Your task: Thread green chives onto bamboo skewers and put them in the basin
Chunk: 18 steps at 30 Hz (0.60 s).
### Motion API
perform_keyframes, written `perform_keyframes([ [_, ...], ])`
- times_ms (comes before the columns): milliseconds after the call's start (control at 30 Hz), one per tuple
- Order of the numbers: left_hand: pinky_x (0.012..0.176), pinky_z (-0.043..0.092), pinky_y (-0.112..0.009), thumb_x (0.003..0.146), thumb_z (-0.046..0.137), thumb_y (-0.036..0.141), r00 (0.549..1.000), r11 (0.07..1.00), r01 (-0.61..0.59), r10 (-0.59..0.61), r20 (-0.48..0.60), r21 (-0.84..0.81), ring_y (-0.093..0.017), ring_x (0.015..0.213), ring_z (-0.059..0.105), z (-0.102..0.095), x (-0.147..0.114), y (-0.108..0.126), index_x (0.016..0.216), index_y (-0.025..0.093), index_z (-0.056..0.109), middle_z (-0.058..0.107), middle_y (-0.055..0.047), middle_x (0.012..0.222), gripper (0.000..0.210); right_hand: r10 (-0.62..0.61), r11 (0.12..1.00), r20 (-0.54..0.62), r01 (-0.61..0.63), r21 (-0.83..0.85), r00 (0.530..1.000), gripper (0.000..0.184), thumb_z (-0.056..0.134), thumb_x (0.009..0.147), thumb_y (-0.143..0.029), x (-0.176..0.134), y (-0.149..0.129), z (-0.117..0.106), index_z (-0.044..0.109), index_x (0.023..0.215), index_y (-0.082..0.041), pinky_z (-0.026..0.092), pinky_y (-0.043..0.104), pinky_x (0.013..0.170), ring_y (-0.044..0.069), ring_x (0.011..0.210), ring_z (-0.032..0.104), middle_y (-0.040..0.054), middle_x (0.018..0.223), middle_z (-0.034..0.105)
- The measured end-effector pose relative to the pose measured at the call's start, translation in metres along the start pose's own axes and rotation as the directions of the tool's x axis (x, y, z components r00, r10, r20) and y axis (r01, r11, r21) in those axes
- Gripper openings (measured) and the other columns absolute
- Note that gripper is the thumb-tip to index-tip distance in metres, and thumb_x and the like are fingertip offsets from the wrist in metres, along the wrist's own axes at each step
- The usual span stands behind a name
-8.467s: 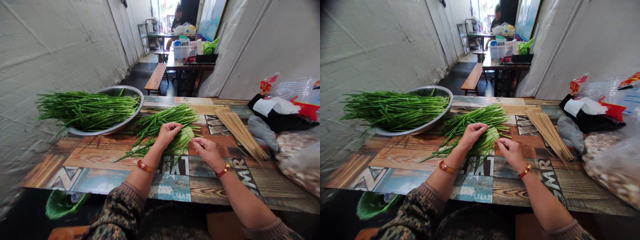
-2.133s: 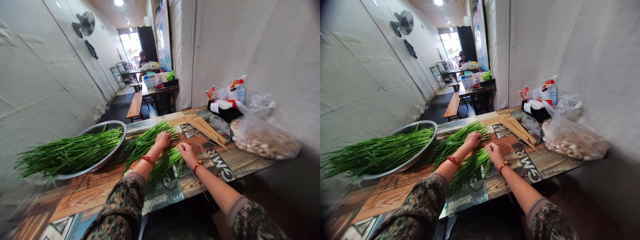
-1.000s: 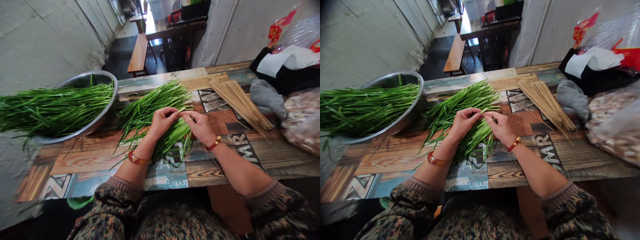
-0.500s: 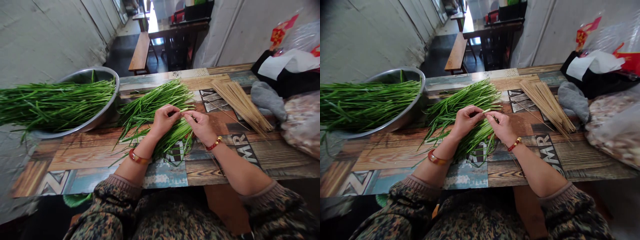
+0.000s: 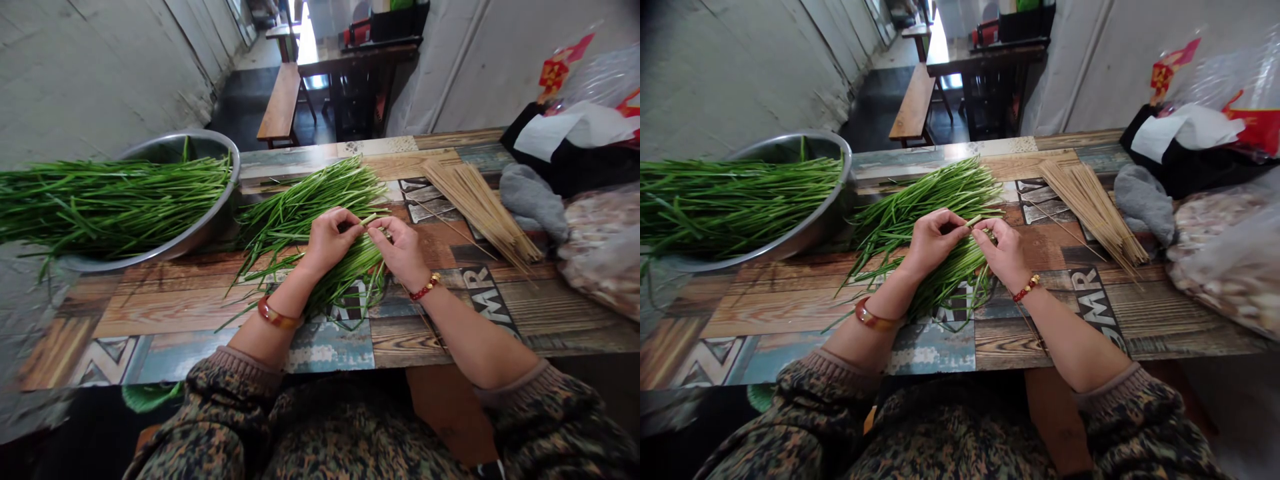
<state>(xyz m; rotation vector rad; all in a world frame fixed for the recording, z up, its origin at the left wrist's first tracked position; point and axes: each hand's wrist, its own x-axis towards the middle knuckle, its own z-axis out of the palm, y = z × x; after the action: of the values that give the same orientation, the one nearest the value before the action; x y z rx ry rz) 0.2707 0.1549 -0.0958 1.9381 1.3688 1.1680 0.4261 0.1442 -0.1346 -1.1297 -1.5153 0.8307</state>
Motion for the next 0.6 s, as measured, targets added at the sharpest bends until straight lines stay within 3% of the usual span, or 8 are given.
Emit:
perform_keyframes([
  [133, 0.060, 0.040, -0.023, 0.074, 0.065, 0.017, 0.998, 0.998, 0.063, -0.062, 0.030, -0.029, -0.010, 0.061, 0.053, -0.001, -0.001, 0.001, 0.069, 0.014, 0.066, 0.064, 0.000, 0.067, 0.006, 0.006, 0.997, -0.026, -0.004, 0.082, 1.000, 0.034, 0.061, 0.083, -0.040, -0.002, 0.001, 0.002, 0.051, 0.109, -0.021, 0.051, 0.032, 0.071, 0.017, 0.077, 0.062, 0.0058, 0.096, 0.065],
  [233, 0.058, 0.038, -0.023, 0.073, 0.064, 0.018, 0.995, 0.996, 0.088, -0.086, 0.053, -0.032, -0.010, 0.060, 0.051, -0.002, 0.000, 0.001, 0.069, 0.013, 0.067, 0.064, 0.000, 0.066, 0.007, -0.014, 1.000, -0.019, 0.014, -0.005, 1.000, 0.040, 0.060, 0.084, -0.039, -0.003, -0.004, 0.000, 0.048, 0.119, -0.023, 0.051, 0.033, 0.071, 0.016, 0.074, 0.061, 0.0062, 0.104, 0.064],
  [367, 0.055, 0.036, -0.022, 0.072, 0.065, 0.021, 0.986, 0.986, 0.143, -0.135, 0.098, -0.088, -0.009, 0.057, 0.048, -0.004, 0.000, 0.000, 0.068, 0.013, 0.067, 0.061, 0.001, 0.062, 0.009, -0.064, 0.990, -0.018, 0.061, -0.129, 0.998, 0.034, 0.058, 0.086, -0.036, -0.004, -0.011, -0.003, 0.055, 0.117, -0.023, 0.047, 0.030, 0.066, 0.014, 0.065, 0.056, 0.0014, 0.086, 0.065],
  [467, 0.054, 0.035, -0.022, 0.070, 0.067, 0.023, 0.973, 0.967, 0.198, -0.173, 0.154, -0.163, -0.008, 0.055, 0.047, -0.004, -0.001, 0.000, 0.066, 0.012, 0.066, 0.060, 0.001, 0.059, 0.011, -0.040, 0.992, 0.000, 0.040, -0.122, 0.999, 0.029, 0.057, 0.086, -0.035, -0.004, -0.010, -0.002, 0.057, 0.113, -0.023, 0.043, 0.028, 0.058, 0.013, 0.058, 0.052, -0.0023, 0.070, 0.060],
  [600, 0.054, 0.036, -0.021, 0.070, 0.068, 0.028, 0.946, 0.931, 0.254, -0.183, 0.267, -0.263, -0.009, 0.056, 0.048, -0.006, -0.001, 0.001, 0.067, 0.012, 0.064, 0.061, 0.000, 0.063, 0.017, -0.038, 0.997, -0.023, 0.036, -0.068, 0.999, 0.019, 0.059, 0.084, -0.036, -0.004, -0.007, 0.002, 0.057, 0.096, -0.022, 0.044, 0.027, 0.060, 0.014, 0.064, 0.056, -0.0005, 0.077, 0.061],
])
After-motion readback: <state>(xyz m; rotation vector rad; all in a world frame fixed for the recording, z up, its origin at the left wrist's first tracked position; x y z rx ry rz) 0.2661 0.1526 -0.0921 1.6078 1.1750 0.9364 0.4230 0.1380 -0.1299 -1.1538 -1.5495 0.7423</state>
